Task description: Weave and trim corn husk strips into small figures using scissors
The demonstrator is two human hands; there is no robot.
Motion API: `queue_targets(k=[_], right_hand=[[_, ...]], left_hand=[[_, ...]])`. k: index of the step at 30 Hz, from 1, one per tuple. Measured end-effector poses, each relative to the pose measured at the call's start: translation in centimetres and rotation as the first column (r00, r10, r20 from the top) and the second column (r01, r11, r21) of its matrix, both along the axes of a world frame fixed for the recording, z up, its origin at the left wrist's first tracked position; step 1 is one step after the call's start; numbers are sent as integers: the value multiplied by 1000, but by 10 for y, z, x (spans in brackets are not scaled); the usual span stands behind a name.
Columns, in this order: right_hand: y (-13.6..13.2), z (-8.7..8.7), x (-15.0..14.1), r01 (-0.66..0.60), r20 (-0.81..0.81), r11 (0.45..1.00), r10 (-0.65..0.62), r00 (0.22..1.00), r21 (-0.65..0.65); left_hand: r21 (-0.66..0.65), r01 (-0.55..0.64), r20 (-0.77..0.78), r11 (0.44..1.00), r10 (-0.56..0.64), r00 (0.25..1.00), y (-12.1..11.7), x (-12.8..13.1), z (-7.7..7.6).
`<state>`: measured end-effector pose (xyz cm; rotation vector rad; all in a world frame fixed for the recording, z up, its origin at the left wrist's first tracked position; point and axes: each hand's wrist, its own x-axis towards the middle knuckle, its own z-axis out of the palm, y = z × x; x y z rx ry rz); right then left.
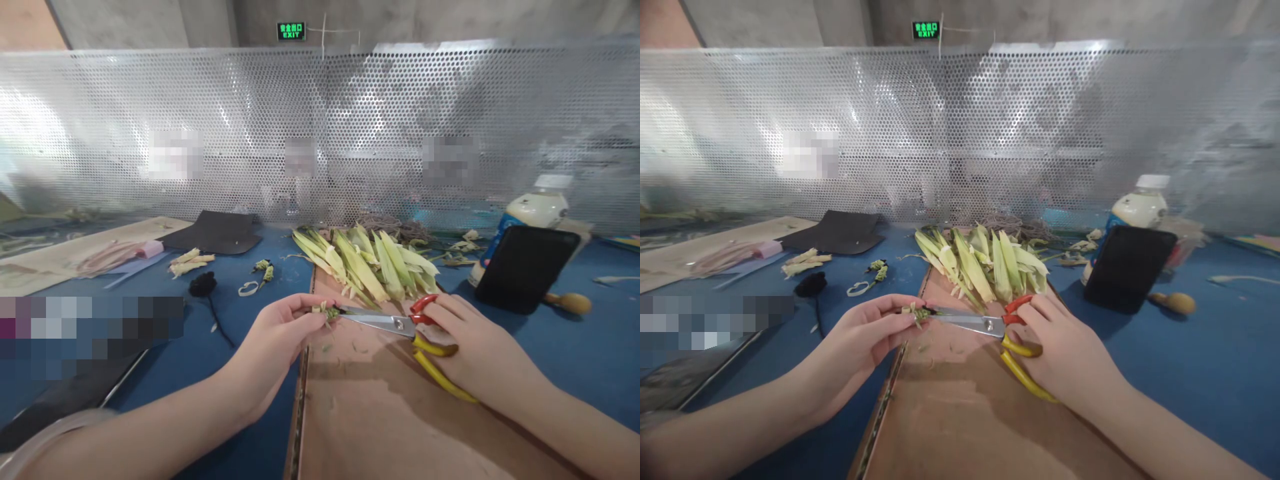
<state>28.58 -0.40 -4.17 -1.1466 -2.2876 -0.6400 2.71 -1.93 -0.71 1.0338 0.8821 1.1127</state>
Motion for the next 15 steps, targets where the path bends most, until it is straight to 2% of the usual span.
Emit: queue_targets(k=[7,15], right_hand=[[1,-1,0,3,-15,1000,-3,1000,-13],[-1,2,-4,1,-21,999,0,1000,33]], left_hand=[[-5,-11,-4,1000,11,1000,0,0,0],[11,13,-42,1000,-12,999,-1,0,-1]])
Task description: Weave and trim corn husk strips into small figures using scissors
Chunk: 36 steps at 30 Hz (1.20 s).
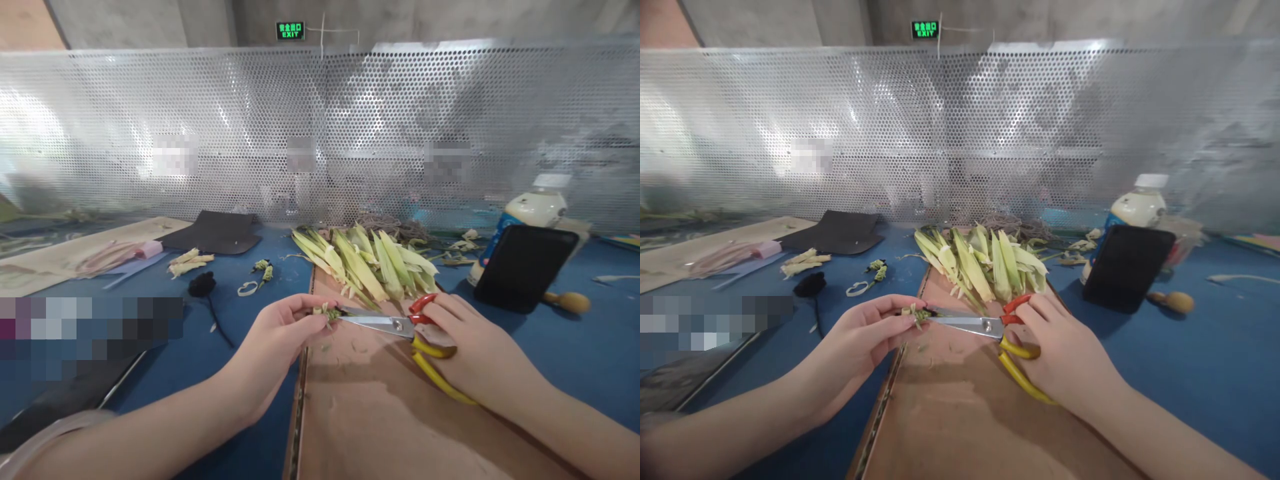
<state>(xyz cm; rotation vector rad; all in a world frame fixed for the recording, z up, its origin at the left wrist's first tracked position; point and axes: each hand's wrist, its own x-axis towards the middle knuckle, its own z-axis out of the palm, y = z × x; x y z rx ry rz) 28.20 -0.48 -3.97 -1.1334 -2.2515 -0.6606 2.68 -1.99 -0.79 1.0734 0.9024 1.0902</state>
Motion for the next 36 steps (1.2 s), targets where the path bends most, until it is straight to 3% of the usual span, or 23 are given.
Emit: queue_targets(k=[14,36], right_hand=[[0,-1,1,-1,7,1000,1,1000,-6],[-1,-1,1,2,-4,999,-2,1000,-46]], left_hand=[[-3,5,15,1000,-4,1000,2,0,-1],[-56,74,178,996,-63,982,0,-1,0]])
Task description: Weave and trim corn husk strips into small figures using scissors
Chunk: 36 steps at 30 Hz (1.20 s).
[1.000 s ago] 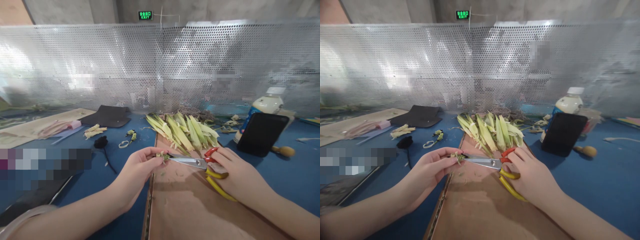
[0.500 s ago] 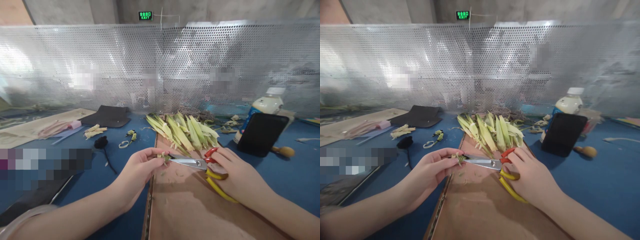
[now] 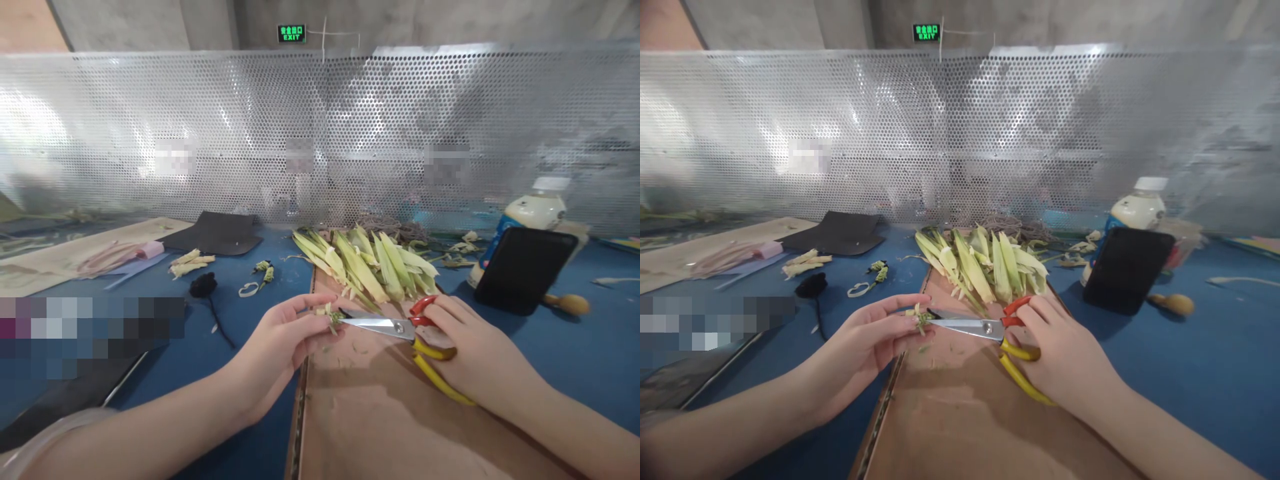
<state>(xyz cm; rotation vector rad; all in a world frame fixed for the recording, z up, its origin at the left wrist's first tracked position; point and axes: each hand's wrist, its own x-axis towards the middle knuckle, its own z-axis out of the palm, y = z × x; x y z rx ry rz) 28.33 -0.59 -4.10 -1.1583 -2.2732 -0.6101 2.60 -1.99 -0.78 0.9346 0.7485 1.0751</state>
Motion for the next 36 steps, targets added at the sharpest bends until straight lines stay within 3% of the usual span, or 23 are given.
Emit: queue_targets(k=[17,23,36], right_hand=[[-1,1,-1,-14,-10,999,15,1000,52],[0,-3,-1,-14,-10,1000,15,1000,10],[8,-5,8,66,-182,998,-69,981,-24]], left_hand=[[-78,5,66,997,0,998,4,0,0],[-88,21,77,996,-14,997,4,0,1],[-128,-18,68,992,27,997,5,-2,-1]])
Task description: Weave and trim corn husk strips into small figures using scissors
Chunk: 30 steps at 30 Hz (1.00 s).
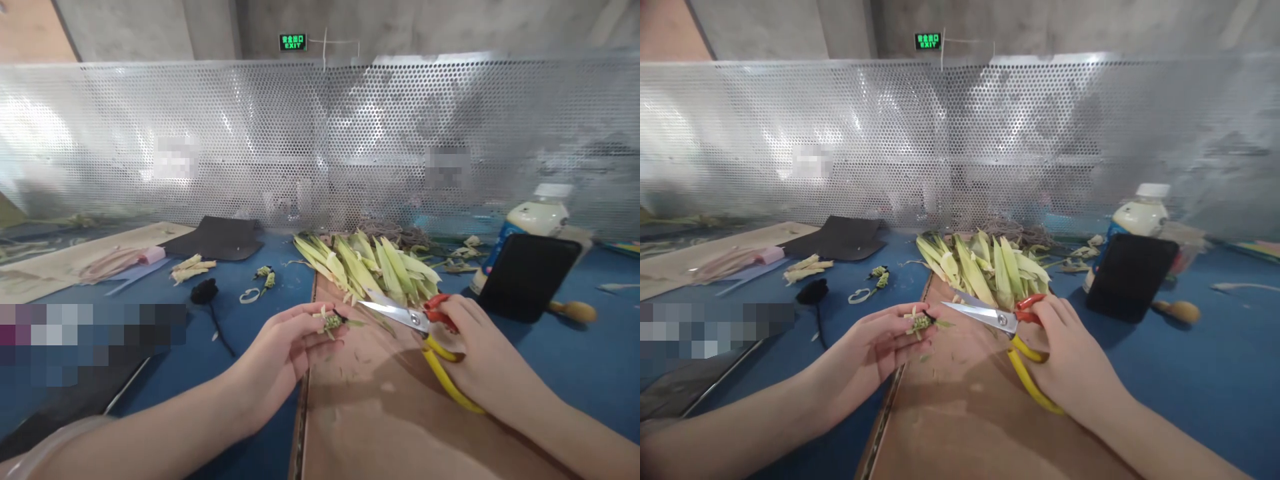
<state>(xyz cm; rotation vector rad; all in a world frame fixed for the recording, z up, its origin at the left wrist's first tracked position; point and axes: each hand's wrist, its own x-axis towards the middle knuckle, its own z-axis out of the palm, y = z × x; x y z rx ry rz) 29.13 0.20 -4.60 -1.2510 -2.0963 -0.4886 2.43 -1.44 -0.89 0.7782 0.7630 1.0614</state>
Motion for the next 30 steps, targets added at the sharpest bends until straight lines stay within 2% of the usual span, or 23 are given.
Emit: queue_targets(k=[6,11,14,19,30], right_hand=[[1,0,-2,-1,8,1000,1,1000,-20],[-1,2,-3,-28,5,999,28,1000,-21],[-2,4,-3,-48,2,999,48,999,-18],[-4,6,-4,-75,28,997,75,997,-5],[-4,7,-8,-161,122,985,152,981,69]], left_hand=[[65,16,-37,998,-14,999,-2,-1,0],[209,-89,-107,974,113,988,-10,2,6],[247,-109,-137,963,146,980,-16,4,9],[260,-159,-138,952,199,970,-18,4,9],[206,-169,-117,964,196,974,-8,3,-2]])
